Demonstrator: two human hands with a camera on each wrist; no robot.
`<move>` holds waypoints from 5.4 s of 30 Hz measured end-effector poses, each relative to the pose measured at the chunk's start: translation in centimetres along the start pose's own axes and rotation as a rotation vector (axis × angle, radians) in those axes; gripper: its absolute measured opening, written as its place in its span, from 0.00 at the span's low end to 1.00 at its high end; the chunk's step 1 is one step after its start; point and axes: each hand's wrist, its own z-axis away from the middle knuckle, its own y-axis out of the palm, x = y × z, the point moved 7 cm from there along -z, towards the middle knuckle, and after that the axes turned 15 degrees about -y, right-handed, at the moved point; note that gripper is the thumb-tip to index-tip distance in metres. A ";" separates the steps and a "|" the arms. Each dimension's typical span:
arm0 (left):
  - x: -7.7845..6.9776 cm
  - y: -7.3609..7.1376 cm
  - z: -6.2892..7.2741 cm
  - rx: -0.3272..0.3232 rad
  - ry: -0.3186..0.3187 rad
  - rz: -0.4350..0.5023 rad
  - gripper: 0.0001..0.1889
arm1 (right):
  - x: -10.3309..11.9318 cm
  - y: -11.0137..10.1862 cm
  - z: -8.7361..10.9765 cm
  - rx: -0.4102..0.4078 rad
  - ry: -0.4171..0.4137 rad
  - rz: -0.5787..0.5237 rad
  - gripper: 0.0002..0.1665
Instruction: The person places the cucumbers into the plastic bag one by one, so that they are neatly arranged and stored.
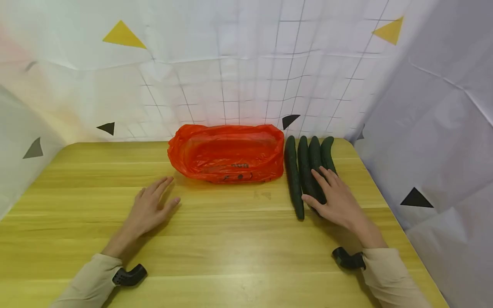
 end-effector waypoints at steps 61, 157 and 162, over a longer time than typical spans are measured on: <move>-1.0 2.8 -8.5 -0.252 -0.317 1.044 0.22 | -8.5 0.0 -0.1 0.020 0.338 -0.282 0.46; -0.3 3.5 -8.1 -0.164 -0.462 0.988 0.22 | -3.0 -5.7 -1.3 -0.380 0.218 -0.317 0.32; -1.3 2.1 -7.5 -0.143 -0.469 0.992 0.20 | -2.4 -6.6 -1.5 -0.452 0.249 -0.304 0.30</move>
